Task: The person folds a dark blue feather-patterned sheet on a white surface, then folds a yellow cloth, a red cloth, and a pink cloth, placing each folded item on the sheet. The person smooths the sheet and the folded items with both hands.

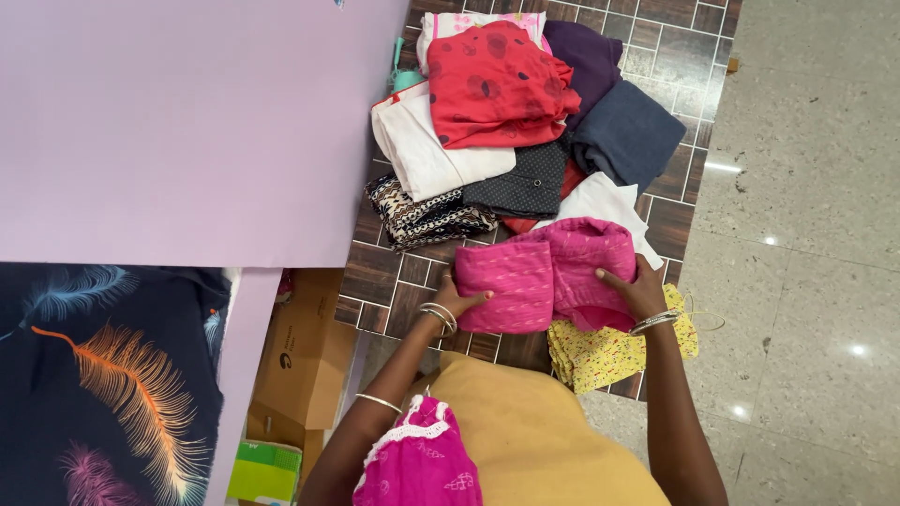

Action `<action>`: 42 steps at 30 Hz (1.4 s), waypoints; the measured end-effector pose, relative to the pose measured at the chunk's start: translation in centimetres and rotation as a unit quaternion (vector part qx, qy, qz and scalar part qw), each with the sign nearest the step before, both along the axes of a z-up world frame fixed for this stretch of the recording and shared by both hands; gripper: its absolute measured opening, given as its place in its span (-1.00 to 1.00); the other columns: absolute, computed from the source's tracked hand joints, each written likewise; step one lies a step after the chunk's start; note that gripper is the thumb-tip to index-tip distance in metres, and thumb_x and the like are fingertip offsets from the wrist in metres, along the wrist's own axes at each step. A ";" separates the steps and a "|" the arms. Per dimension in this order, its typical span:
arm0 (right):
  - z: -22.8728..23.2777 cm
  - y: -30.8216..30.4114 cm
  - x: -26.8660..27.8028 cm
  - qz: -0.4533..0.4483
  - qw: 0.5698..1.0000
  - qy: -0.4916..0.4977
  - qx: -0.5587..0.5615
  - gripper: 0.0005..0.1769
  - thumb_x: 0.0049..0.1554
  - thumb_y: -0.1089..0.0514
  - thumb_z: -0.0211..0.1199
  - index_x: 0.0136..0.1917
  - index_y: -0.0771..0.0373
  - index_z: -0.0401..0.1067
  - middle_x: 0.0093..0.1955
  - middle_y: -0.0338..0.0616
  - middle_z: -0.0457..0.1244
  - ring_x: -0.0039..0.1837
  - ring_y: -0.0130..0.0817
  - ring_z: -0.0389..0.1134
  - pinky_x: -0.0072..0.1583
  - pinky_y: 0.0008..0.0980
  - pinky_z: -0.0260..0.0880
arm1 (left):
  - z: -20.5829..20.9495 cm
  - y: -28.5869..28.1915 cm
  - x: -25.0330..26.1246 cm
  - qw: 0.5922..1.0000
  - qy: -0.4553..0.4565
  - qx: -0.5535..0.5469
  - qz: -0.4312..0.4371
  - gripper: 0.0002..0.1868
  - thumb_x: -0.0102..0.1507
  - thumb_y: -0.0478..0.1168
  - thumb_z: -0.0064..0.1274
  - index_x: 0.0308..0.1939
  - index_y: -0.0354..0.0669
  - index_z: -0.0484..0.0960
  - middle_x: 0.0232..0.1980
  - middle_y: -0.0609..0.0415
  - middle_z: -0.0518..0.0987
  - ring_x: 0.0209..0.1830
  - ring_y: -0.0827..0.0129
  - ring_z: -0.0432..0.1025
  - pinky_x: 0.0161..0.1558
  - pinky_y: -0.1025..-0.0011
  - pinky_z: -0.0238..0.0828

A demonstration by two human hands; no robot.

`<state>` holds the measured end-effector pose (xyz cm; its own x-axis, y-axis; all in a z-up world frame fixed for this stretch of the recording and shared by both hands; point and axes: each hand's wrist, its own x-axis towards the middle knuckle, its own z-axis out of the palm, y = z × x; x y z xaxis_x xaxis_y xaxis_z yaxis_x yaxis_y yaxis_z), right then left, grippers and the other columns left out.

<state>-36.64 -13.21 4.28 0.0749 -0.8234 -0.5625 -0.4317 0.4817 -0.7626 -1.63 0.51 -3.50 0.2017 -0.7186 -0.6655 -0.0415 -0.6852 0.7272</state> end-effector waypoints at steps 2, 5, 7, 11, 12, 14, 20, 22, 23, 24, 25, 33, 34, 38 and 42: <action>1.2 0.1 0.2 0.015 1.000 -0.004 -0.005 -0.21 -0.06 -0.01 0.51 0.31 0.40 0.29 0.07 0.15 0.38 -0.03 -0.09 0.51 0.03 -0.18 0.62 | -0.6 -0.2 -0.7 0.999 -0.018 0.020 0.021 0.12 -0.08 -0.05 0.58 0.33 -0.39 0.15 0.24 -0.26 0.53 0.18 0.09 0.51 0.20 0.23 0.50; 2.8 0.5 1.1 0.020 0.999 0.036 0.016 -0.21 -0.06 -0.03 0.47 0.32 0.36 0.28 0.09 0.14 0.37 -0.02 -0.05 0.52 0.01 -0.17 0.55 | -0.4 -0.6 -0.7 0.997 0.063 -0.020 0.041 -0.19 -0.05 -0.12 0.51 0.17 -0.45 0.52 0.08 -0.24 0.69 -0.04 0.16 0.64 0.04 0.28 0.62; 3.4 1.4 2.4 0.023 0.999 0.046 0.004 -0.23 -0.03 -0.02 0.47 0.32 0.37 0.26 0.11 0.17 0.35 0.01 -0.04 0.51 0.02 -0.18 0.55 | 0.5 -0.7 -0.4 0.992 0.095 -0.060 0.064 -0.33 -0.03 -0.18 0.46 0.09 -0.41 0.61 0.01 -0.18 0.72 -0.13 0.22 0.66 -0.02 0.29 0.63; 3.7 2.7 5.0 -0.004 0.998 0.011 -0.056 -0.04 -0.09 0.05 0.53 0.39 0.35 0.03 0.15 0.19 0.28 0.04 -0.06 0.46 0.02 -0.18 0.62 | 2.9 -1.1 0.5 0.988 0.066 -0.058 0.126 -0.43 -0.01 -0.29 0.42 0.02 -0.32 0.52 -0.05 -0.11 0.69 -0.17 0.23 0.64 -0.08 0.27 0.65; 3.6 2.8 5.4 -0.002 0.998 0.004 -0.059 -0.09 -0.06 0.07 0.52 0.39 0.36 0.08 0.15 0.19 0.29 0.04 -0.06 0.47 0.03 -0.19 0.62 | 3.4 -1.2 1.0 0.987 0.062 -0.042 0.139 -0.42 -0.01 -0.32 0.43 0.02 -0.32 0.49 -0.06 -0.11 0.68 -0.17 0.21 0.64 -0.09 0.26 0.65; 3.1 2.8 6.1 0.001 0.998 -0.012 -0.065 -0.18 -0.02 0.09 0.49 0.39 0.37 0.18 0.15 0.17 0.33 0.03 -0.06 0.49 0.04 -0.19 0.61 | 3.8 -1.3 2.1 0.976 0.094 -0.014 0.198 -0.41 0.01 -0.34 0.38 0.04 -0.29 0.42 -0.06 -0.14 0.65 -0.18 0.14 0.64 -0.12 0.20 0.67; -0.1 0.8 5.8 -0.188 0.940 -0.231 0.166 -0.34 0.11 0.14 0.30 0.39 0.50 0.25 0.14 0.24 0.34 0.08 0.00 0.47 0.12 -0.11 0.57 | 2.0 0.4 4.8 0.960 0.136 -0.013 0.246 -0.43 0.03 -0.25 0.40 0.06 -0.35 0.55 -0.08 -0.14 0.69 -0.20 0.19 0.64 -0.15 0.26 0.64; -1.1 0.8 5.2 -0.215 0.909 -0.300 0.193 -0.36 0.09 0.13 0.28 0.39 0.43 0.26 0.13 0.15 0.34 0.11 -0.06 0.47 0.17 -0.10 0.56 | 1.3 1.3 4.5 0.962 0.111 -0.008 0.251 -0.43 0.05 -0.21 0.42 0.07 -0.38 0.57 -0.08 -0.13 0.70 -0.19 0.20 0.63 -0.15 0.28 0.62; -1.3 1.0 5.0 -0.228 0.891 -0.333 0.207 -0.37 0.08 0.13 0.26 0.38 0.39 0.26 0.13 0.11 0.34 0.12 -0.08 0.46 0.20 -0.10 0.55 | 1.2 1.8 4.3 0.967 0.071 0.005 0.246 -0.43 0.07 -0.17 0.42 0.07 -0.39 0.58 -0.08 -0.13 0.70 -0.19 0.20 0.63 -0.14 0.29 0.60; -1.5 1.3 4.8 -0.196 0.911 -0.307 0.196 -0.36 0.07 0.15 0.26 0.39 0.36 0.26 0.13 0.09 0.34 0.14 -0.10 0.46 0.21 -0.12 0.54 | 1.1 2.2 4.0 0.970 0.032 0.018 0.239 -0.43 0.09 -0.14 0.43 0.07 -0.40 0.59 -0.08 -0.12 0.70 -0.18 0.20 0.62 -0.14 0.31 0.58; -1.4 1.6 4.6 -0.164 0.928 -0.279 0.183 -0.36 0.05 0.17 0.26 0.39 0.33 0.25 0.13 0.07 0.34 0.16 -0.12 0.45 0.23 -0.14 0.52 | 1.3 2.3 3.9 0.970 0.030 0.007 0.240 -0.40 0.06 -0.12 0.43 0.06 -0.37 0.56 -0.09 -0.11 0.70 -0.18 0.20 0.63 -0.14 0.29 0.60; 3.5 2.9 8.7 -0.055 0.993 -0.063 0.088 -0.36 0.13 -0.01 0.29 0.35 0.36 0.26 0.11 0.15 0.34 0.05 -0.08 0.47 0.04 -0.17 0.60 | 4.5 0.2 1.3 0.973 -0.230 0.004 0.016 -0.18 -0.03 0.24 0.42 -0.02 -0.35 0.50 -0.11 -0.24 0.68 -0.19 0.04 0.65 -0.14 0.18 0.61; 4.2 3.4 9.8 -0.030 0.997 -0.035 0.068 -0.36 0.12 -0.02 0.30 0.34 0.35 0.24 0.11 0.13 0.33 0.03 -0.08 0.48 0.01 -0.18 0.61 | 4.8 -0.1 0.7 0.971 -0.238 0.014 0.004 -0.17 -0.03 0.26 0.41 -0.01 -0.36 0.50 -0.10 -0.24 0.68 -0.19 0.03 0.64 -0.14 0.17 0.60; 6.0 6.2 14.2 0.084 0.996 0.010 -0.041 -0.24 0.08 -0.05 0.34 0.40 0.33 0.16 0.16 0.12 0.31 0.09 -0.07 0.46 0.09 -0.18 0.57 | 5.7 -1.4 -0.8 0.970 -0.242 0.016 -0.032 -0.09 -0.01 0.33 0.34 0.06 -0.37 0.46 -0.06 -0.27 0.66 -0.15 -0.01 0.63 -0.10 0.16 0.59; 5.9 8.8 16.8 0.174 0.960 0.038 -0.217 -0.07 0.03 -0.03 0.40 0.49 0.40 0.07 0.27 0.24 0.22 0.28 0.08 0.31 0.30 -0.07 0.36 | 6.4 -2.6 -0.1 0.994 -0.110 0.020 0.018 0.03 0.24 0.45 0.27 0.24 -0.48 0.32 0.10 -0.40 0.53 0.08 -0.04 0.52 0.08 0.20 0.49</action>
